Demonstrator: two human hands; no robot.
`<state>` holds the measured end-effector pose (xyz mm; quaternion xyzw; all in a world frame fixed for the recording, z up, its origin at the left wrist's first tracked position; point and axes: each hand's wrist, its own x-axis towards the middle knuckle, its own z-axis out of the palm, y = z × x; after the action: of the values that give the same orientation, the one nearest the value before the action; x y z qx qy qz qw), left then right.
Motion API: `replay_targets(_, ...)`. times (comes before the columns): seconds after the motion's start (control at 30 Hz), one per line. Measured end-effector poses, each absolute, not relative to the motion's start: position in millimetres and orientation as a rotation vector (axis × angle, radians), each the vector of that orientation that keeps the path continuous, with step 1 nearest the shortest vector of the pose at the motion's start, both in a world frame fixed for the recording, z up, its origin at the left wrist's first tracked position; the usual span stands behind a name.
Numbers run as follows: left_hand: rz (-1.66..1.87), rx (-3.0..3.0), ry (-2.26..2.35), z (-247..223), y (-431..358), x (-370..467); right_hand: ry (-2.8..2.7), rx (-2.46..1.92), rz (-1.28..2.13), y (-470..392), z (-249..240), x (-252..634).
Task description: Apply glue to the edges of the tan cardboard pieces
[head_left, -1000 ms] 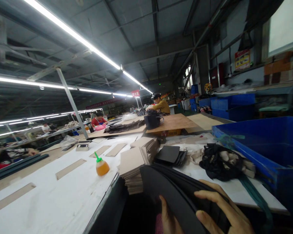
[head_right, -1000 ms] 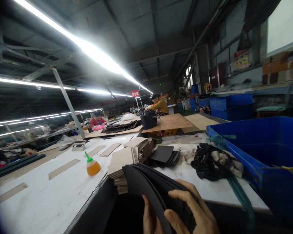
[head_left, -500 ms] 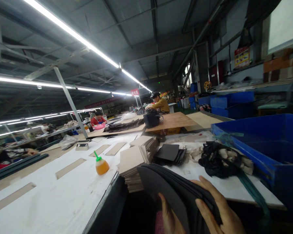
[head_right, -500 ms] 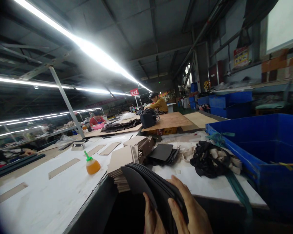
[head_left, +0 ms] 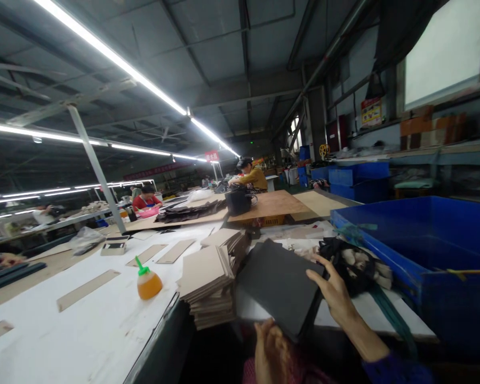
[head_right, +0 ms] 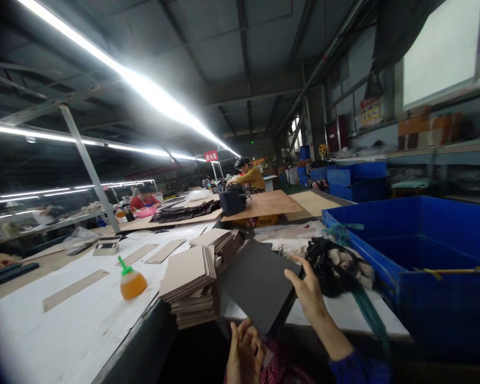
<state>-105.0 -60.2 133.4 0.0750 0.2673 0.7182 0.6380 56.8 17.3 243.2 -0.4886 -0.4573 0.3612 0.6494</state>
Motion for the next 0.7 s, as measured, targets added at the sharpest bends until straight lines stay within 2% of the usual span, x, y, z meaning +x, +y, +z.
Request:
replay_targets(0.2,1.535,0.191,0.793,118.5,-56.9,-81.6,-0.932,-1.151,0.946,96.3,256.4,22.9)
replay_targets(0.37,1.482,0.348,0.959,101.8,-53.8,-79.4,-1.095,-1.235,1.099,106.2,246.5,25.1)
replay_targets(0.53,1.449,0.558,1.072,91.2,-57.8,-87.6,-1.29,-1.354,0.958,54.2,224.2,119.4)
replay_targets(0.7,1.318,0.901,1.058,82.8,-60.7,-83.9,-1.37,-1.713,0.863,-37.2,185.2,248.2)
